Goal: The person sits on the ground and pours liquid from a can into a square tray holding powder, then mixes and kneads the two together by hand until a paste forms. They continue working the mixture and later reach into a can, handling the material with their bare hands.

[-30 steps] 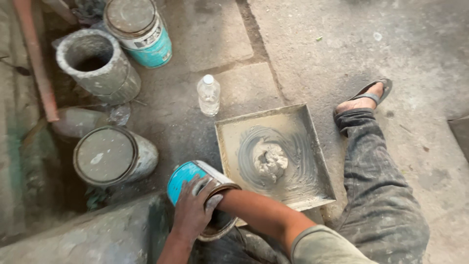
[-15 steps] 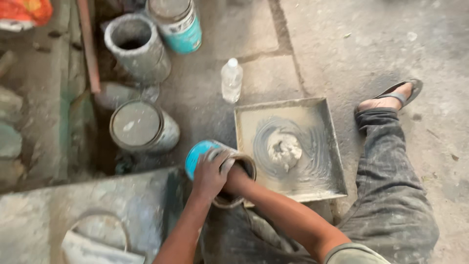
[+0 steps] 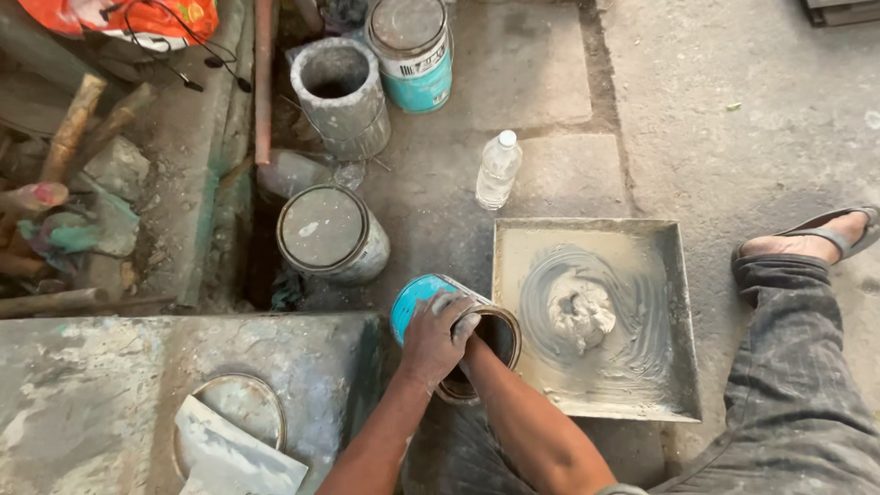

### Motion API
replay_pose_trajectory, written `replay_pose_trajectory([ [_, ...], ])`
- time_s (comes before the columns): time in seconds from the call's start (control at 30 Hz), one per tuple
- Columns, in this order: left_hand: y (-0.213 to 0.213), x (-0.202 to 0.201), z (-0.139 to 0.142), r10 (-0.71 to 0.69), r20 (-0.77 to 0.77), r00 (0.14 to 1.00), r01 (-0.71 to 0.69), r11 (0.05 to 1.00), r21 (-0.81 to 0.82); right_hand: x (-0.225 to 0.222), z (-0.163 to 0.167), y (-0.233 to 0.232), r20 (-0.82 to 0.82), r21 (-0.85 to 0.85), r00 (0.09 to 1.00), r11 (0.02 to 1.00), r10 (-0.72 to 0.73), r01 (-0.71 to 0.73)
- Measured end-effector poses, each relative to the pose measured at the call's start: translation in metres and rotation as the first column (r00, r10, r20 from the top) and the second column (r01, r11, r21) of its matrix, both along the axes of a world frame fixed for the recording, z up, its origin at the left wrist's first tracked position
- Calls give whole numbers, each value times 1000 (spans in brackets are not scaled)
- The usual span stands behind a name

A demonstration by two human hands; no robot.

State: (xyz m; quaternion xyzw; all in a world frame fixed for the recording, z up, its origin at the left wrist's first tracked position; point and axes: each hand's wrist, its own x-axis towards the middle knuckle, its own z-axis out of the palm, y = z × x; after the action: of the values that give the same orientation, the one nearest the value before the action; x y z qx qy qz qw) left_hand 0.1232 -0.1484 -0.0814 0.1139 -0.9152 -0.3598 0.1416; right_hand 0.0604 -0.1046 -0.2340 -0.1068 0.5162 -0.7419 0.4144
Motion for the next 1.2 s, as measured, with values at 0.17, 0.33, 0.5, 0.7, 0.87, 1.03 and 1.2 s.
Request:
replay_pose_trajectory([
  [0.17,-11,10,-4,-93,-29,995,92,995,-34,6,-10,10,-442,429,829,892,344,-141],
  [0.33,-17,13,-6,-162,36,986,164,986,-33,4,-5,32,-539,822,307,570,785,-15],
  [0.5,-6,4,-7,-200,65,978,202,979,-25,-2,2,45,-343,880,353,429,871,-204],
  [0.7,0,8,-16,-225,35,974,226,974,-27,3,0,40,-412,864,270,467,870,-187],
  [0.87,-1,4,-28,-209,79,975,214,975,-63,3,-5,20,-477,824,250,527,843,-206],
  [1.03,-14,-6,-24,-179,113,977,174,983,54,1,-3,15,-506,820,167,532,846,-211],
  [1.2,-40,-26,-23,-123,46,991,103,944,314,1,33,58,-433,900,-35,434,901,34],
])
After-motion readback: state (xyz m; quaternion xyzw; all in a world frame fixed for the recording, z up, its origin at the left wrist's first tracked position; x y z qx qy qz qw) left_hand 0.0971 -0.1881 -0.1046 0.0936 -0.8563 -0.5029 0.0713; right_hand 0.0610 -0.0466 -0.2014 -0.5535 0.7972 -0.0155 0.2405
